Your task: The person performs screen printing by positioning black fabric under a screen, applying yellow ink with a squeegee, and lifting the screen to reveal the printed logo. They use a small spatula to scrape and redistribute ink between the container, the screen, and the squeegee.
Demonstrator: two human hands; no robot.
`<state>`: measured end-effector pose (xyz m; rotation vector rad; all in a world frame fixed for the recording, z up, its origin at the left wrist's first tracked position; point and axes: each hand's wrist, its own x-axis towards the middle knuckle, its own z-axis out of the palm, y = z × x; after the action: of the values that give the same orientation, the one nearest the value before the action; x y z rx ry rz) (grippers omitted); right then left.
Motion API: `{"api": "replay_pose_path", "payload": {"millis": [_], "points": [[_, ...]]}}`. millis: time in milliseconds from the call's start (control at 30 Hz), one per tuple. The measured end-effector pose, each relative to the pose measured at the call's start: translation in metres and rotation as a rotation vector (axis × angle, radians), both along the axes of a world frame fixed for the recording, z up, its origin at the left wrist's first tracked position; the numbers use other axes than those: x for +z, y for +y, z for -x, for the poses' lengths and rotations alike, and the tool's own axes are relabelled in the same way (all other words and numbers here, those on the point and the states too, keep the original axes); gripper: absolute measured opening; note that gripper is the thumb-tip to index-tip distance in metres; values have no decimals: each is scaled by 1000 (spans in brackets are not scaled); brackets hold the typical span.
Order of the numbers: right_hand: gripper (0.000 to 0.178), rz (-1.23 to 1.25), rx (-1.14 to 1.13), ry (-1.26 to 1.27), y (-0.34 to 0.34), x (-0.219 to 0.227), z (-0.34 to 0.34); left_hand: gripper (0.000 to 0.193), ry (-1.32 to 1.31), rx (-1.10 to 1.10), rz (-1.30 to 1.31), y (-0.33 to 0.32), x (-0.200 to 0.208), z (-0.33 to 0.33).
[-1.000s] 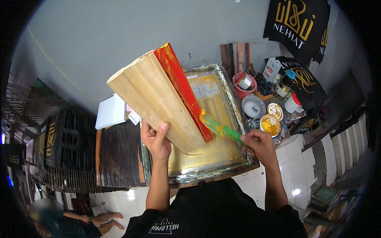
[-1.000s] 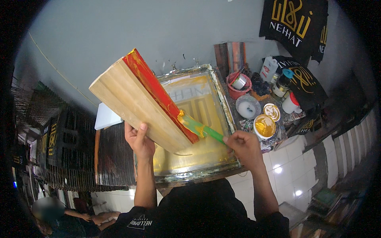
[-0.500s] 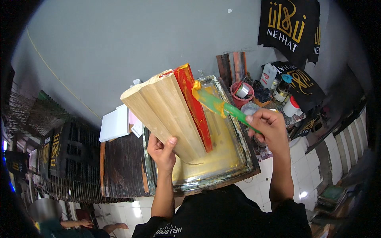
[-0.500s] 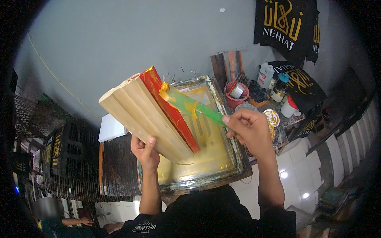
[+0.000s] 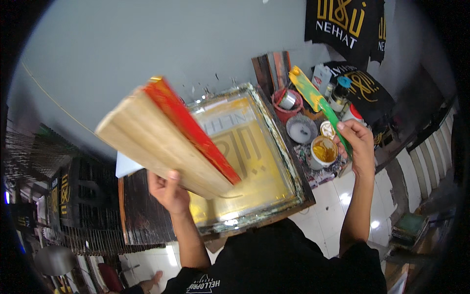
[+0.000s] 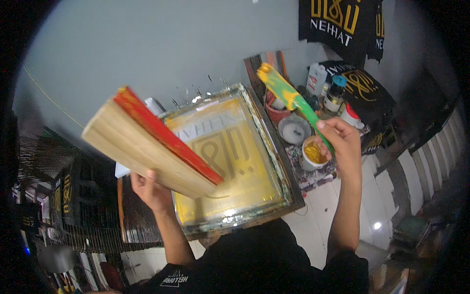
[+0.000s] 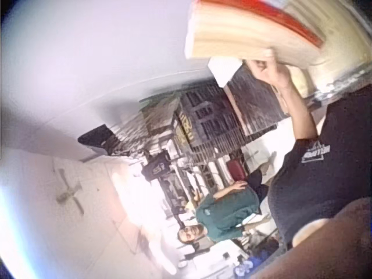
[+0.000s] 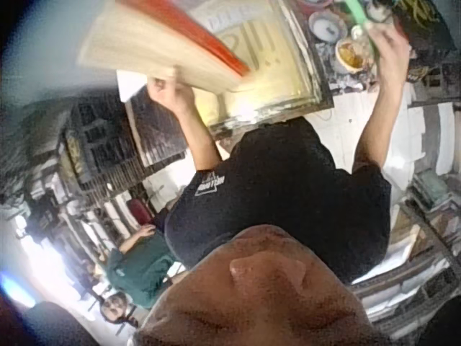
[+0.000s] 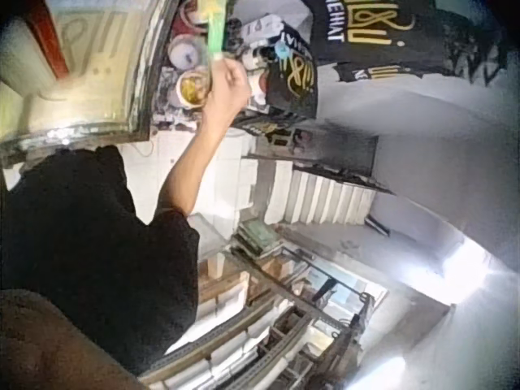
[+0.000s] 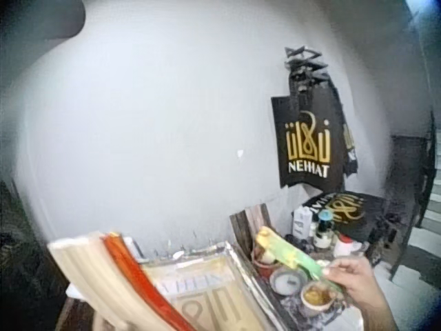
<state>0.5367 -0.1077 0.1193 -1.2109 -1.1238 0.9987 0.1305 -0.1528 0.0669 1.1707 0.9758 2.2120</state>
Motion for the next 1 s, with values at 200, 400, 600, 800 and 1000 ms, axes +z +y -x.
{"api": "replay_pose_path", "payload": {"millis": [200, 400, 600, 800, 1000], "points": [[12, 209, -272, -334, -41, -85, -75, 47, -69, 123, -63, -5, 4, 39], [13, 93, -415, -801, -72, -130, -119, 55, -61, 173, 13, -5, 4, 36], [19, 281, -228, -1312, -53, -172, -128, 50, -57, 288, 100, -8, 1, 34], [18, 250, -237, -1159, -49, -174, -147, 45, -49, 369, 223, -27, 20, 50], [17, 299, -165, -1159, -41, -170, -150, 25, 222, 507, 506, -29, 10, 82]]}}
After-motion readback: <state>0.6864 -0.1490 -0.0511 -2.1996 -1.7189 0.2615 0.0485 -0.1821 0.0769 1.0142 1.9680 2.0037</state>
